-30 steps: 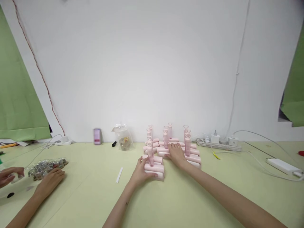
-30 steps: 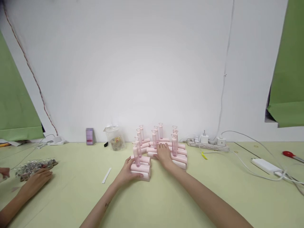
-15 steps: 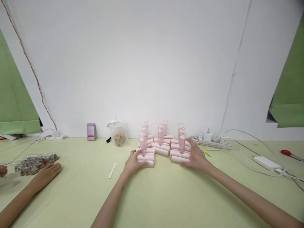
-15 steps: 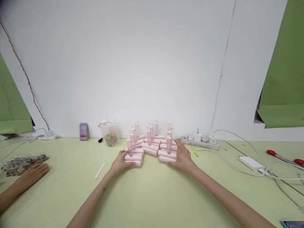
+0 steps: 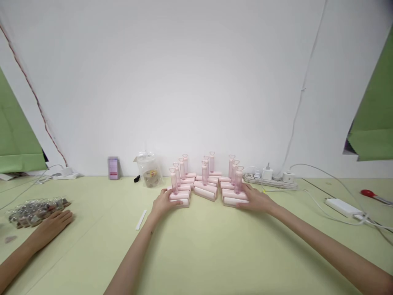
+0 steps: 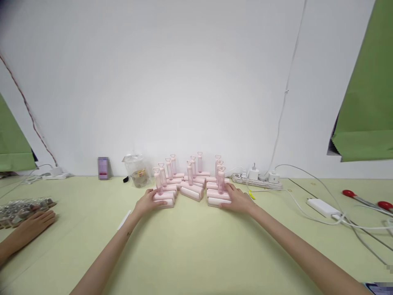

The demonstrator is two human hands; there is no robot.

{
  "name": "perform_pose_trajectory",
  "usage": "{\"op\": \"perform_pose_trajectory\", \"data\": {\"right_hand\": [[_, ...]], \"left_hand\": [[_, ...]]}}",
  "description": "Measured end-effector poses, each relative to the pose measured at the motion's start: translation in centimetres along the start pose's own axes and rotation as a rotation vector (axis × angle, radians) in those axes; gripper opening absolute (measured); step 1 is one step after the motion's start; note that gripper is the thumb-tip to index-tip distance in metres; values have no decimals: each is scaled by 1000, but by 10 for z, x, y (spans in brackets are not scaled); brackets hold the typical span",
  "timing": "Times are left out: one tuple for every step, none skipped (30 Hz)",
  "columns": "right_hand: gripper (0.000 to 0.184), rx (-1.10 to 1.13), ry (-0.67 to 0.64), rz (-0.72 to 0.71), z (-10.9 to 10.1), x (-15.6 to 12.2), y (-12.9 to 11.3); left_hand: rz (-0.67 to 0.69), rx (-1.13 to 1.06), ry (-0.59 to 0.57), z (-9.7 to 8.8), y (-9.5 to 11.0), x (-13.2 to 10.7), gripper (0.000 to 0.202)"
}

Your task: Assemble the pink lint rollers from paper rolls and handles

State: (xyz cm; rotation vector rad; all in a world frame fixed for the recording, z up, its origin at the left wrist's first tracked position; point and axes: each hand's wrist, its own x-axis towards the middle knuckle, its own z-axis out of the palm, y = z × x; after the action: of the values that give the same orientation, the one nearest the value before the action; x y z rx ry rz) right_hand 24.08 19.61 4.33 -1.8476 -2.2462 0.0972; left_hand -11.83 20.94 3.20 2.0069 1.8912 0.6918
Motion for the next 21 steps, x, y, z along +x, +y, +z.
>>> {"op": "perform_pose_trajectory", "data": {"right_hand": [[69, 1, -6, 7, -1, 1, 0], [68, 2, -12, 13, -2, 2, 0], [69, 6, -18, 18, -3, 2, 1], [69, 11, -24, 19, -4, 4, 2], [71, 18, -30, 16, -4, 5, 4], [73, 27, -37, 5, -4, 7, 6], [75, 39, -44, -12, -5, 9, 9], [77, 52, -53, -35, -5, 12, 13], [78, 67, -62, -63, -4, 15, 17], [80, 81, -72, -91, -4, 19, 22], [81, 95, -81, -117, -3, 24, 26], [82, 106, -87, -136, -2, 28, 29], [84, 116, -92, -149, -1, 32, 32], [86, 124, -93, -154, 0, 36, 34], [88, 132, -92, -156, 1, 39, 36], [89, 139, -87, -156, 3, 42, 37], [88, 147, -81, -159, 3, 43, 38], [88, 155, -72, -164, 4, 43, 39], [87, 162, -57, -166, 3, 42, 40], [85, 171, -34, -164, 1, 41, 40], [83, 179, 4, -154, -1, 39, 41]], "left_hand": [[5, -11, -5, 0, -1, 3, 64], [13, -25, -12, 0, -3, 6, 65], [23, -41, -17, -1, -4, 9, 65], [35, -58, -22, -1, -4, 11, 65], [47, -76, -25, -1, -4, 14, 65], [59, -94, -26, -2, -4, 17, 66], [70, -112, -24, -2, -4, 19, 66], [80, -131, -22, -1, -4, 22, 67], [87, -151, -19, -1, -4, 25, 69], [91, -171, -15, 0, -4, 27, 70], [93, -192, -8, 1, -5, 30, 72], [93, -214, 0, 2, -5, 32, 74], [93, -238, 10, 4, -5, 35, 76], [93, -263, 22, 6, -6, 37, 78], [93, -290, 35, 7, -7, 38, 81], [93, -317, 50, 10, -7, 39, 84], [92, -346, 68, 12, -8, 39, 89], [88, -374, 91, 15, -9, 38, 94], [80, -404, 119, 19, -10, 37, 99], [63, -436, 153, 22, -11, 34, 104], [42, -469, 186, 26, -12, 31, 108]]}}
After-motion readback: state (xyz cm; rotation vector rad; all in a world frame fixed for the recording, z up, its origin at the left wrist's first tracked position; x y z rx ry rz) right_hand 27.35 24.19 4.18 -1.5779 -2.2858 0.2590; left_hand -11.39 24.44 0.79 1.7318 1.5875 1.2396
